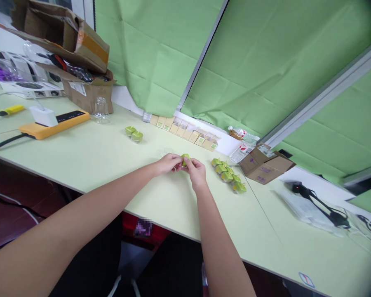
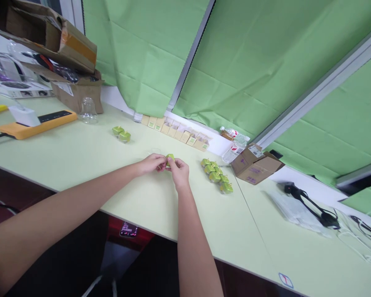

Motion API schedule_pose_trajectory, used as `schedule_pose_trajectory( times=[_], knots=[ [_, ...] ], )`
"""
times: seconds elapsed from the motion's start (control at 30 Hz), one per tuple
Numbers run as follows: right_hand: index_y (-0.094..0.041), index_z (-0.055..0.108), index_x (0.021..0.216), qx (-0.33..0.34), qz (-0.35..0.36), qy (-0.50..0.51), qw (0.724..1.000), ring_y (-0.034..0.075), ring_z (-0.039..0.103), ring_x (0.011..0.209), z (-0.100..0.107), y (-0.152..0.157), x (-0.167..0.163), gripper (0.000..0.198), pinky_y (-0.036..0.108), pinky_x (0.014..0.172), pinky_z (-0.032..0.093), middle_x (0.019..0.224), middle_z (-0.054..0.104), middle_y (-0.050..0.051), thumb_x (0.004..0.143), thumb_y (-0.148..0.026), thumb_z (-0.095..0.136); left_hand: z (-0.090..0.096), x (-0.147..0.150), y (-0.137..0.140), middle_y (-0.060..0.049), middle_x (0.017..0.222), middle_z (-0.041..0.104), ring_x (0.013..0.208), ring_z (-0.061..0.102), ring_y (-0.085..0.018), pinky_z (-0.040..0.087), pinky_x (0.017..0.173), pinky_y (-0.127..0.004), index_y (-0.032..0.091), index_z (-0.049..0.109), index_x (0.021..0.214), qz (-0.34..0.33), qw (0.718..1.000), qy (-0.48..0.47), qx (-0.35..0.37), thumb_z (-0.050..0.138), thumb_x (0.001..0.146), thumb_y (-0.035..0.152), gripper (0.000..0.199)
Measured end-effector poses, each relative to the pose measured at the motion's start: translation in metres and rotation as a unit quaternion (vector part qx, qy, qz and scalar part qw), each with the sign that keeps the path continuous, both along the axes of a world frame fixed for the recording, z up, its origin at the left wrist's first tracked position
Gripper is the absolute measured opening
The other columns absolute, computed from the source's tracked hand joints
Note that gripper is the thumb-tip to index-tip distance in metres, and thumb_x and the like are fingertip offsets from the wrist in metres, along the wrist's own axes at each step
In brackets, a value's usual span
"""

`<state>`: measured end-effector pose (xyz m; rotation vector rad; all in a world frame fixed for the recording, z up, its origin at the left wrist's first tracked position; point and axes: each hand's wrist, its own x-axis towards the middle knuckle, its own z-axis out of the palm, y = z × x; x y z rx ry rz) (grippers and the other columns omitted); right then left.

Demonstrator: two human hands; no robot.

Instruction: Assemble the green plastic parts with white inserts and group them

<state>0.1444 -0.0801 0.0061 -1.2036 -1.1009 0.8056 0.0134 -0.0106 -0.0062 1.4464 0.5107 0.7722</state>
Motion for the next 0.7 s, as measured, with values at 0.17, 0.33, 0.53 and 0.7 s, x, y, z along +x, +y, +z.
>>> schedule_pose_trajectory(
  times=[0.17,0.33,0.53,0.7],
  knots=[
    [-0.017,0.070,0.071,-0.014,0.008,-0.031,0.999,0.016,0.062,0.065,0.002,-0.002,0.001,0.043,0.031,0.065,0.055,0.071,0.067,0.003,0.070,-0.060,0.073,0.002,-0.002,-0.003,0.000,0.060,0.054,0.053,0.051,-0.010,0.038,0.053,-0.024,0.015,0.054,0.061,0.002,1.000,0.017,-0.004,0.053,0.085,0.033,0.029],
    [-0.018,0.071,0.077,0.010,-0.144,-0.254,0.956,0.023,0.064,0.080,0.001,-0.006,0.017,0.044,0.035,0.072,0.051,0.082,0.070,0.007,0.084,-0.059,0.055,0.005,-0.005,-0.005,-0.001,0.057,0.055,0.051,0.049,-0.010,0.038,0.054,-0.024,0.015,0.052,0.058,0.000,0.999,0.029,-0.020,0.050,0.084,0.022,0.027],
    [-0.019,0.066,0.116,-0.078,-0.101,-0.491,0.862,0.030,0.058,0.108,-0.016,-0.005,0.032,0.038,0.041,0.094,0.043,0.117,0.066,0.015,0.079,-0.025,0.058,0.001,-0.004,-0.003,-0.001,0.055,0.054,0.049,0.048,-0.010,0.039,0.055,-0.025,0.016,0.050,0.056,0.009,0.999,0.023,-0.032,0.050,0.085,0.020,0.029],
    [-0.022,0.065,0.112,-0.076,-0.126,-0.417,0.897,0.025,0.062,0.091,-0.020,0.002,0.029,0.033,0.036,0.084,0.046,0.100,0.069,0.009,0.082,-0.033,0.056,-0.001,-0.004,0.000,-0.001,0.053,0.053,0.047,0.048,-0.009,0.038,0.052,-0.024,0.016,0.049,0.056,0.024,0.999,0.030,-0.031,0.048,0.085,0.018,0.029]
  ],
)
